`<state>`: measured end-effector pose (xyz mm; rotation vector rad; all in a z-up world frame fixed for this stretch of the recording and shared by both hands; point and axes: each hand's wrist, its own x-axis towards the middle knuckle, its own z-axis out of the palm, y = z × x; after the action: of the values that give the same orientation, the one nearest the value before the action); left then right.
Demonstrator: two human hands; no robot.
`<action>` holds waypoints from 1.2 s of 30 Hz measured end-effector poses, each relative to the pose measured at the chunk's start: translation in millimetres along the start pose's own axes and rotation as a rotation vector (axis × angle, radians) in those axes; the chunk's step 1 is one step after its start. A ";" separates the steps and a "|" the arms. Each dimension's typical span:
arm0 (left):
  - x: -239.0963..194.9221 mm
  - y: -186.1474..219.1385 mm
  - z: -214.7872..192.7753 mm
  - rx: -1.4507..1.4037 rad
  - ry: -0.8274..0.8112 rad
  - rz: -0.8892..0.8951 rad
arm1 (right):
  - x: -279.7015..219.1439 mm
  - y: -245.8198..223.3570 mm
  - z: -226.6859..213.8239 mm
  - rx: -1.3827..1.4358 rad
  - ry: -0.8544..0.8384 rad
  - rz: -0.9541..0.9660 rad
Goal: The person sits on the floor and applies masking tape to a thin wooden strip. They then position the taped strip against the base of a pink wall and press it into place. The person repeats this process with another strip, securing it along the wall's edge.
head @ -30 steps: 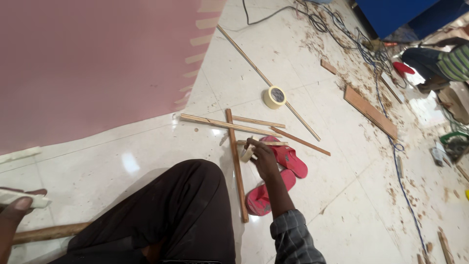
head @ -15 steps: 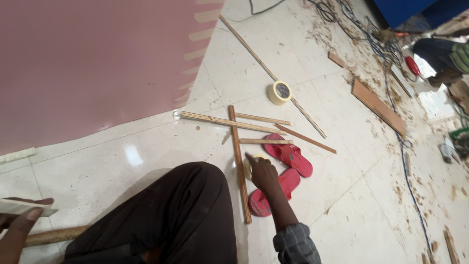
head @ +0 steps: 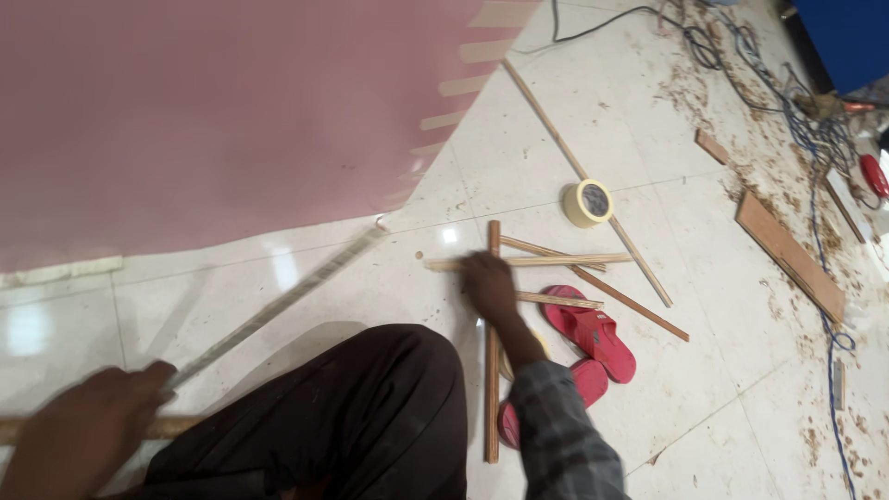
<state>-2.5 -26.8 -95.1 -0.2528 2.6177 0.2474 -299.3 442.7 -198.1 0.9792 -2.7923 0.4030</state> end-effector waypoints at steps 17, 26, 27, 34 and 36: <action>3.6 -98.5 -95.0 0.352 0.192 -0.033 | 164.4 -231.0 20.7 -0.092 -0.457 -1.078; 12.1 -119.3 -81.4 0.024 0.171 0.071 | 176.4 -350.3 110.1 0.141 -0.659 -0.936; 14.4 -122.0 -81.9 0.022 0.211 0.088 | 161.0 -360.6 106.1 0.207 -0.666 -0.865; 24.7 -131.7 -71.5 0.025 0.397 0.117 | 133.8 -388.8 114.4 0.475 -0.721 -0.850; 25.3 -129.5 -65.4 0.030 0.383 0.122 | 156.3 -378.2 132.2 0.229 -0.661 -0.972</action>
<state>-25.4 -169.7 -67.8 -0.1397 3.0195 0.2178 -189.4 27.2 -211.9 2.7008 -2.2782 0.2684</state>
